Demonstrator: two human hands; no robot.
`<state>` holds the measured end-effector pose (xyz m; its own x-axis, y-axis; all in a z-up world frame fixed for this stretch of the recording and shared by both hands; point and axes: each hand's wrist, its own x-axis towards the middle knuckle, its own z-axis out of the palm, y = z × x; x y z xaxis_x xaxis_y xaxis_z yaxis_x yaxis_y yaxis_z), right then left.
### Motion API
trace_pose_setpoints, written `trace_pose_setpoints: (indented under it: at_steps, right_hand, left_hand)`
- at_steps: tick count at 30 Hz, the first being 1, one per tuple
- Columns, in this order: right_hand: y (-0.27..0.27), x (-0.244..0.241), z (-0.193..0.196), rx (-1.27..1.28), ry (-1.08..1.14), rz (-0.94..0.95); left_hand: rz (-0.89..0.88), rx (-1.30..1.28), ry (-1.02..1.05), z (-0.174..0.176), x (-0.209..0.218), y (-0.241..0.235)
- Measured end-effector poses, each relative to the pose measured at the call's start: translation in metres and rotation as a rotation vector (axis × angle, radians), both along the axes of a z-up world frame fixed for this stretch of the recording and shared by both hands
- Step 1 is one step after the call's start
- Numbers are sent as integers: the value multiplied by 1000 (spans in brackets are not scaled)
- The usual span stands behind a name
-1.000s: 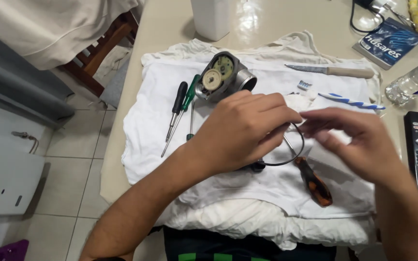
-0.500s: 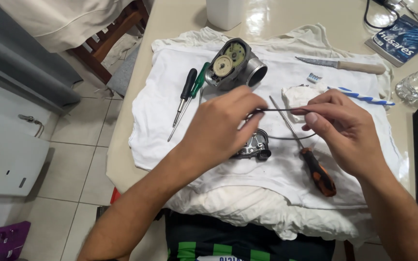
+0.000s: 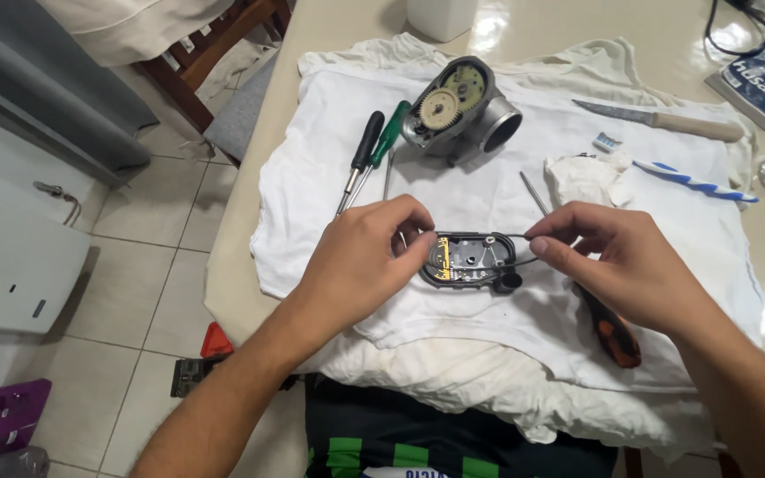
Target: The person cleans a black mechanical part using a toothbrush, then wipes a small metal rod with a tissue. They proceed to place a black rubber ring onto the mechanical part and adjust it with their fingers.
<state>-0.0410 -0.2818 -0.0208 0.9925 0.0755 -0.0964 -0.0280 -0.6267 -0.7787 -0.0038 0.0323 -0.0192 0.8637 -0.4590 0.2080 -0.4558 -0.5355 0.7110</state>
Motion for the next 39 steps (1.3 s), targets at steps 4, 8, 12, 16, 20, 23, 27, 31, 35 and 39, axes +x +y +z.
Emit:
trace_pose_setpoints:
  at_steps: [4,8,12,16,20,23,27,31,35,39]
  right_hand:
    - [12,6,9,-49,95,-24]
    - [15,18,11,-79,144,56]
    - [26,28,12,-130,260,-37]
    - [22,31,-1,-203,255,-76]
    - [21,33,-4,-269,234,-42]
    - [17,32,-12,-318,190,-4]
    - [14,32,-19,-356,137,40]
    - [12,31,-28,-350,64,85]
    - [10,31,-34,-354,-39,158]
    - [12,30,-35,-368,-79,168]
  left_hand:
    - [9,58,13,-9,5,3]
    - [-63,94,136,-17,21,-4]
    - [-94,131,133,-27,38,-8]
    - [-166,132,117,-33,46,-7]
    - [-192,169,34,-45,49,-9]
    - [-202,181,-84,-54,51,-7]
    - [-205,183,-141,-59,50,-5]
    - [-217,181,-108,-54,49,-4]
    - [-230,173,-148,-58,50,-3]
    - [-243,193,-148,-57,50,-3]
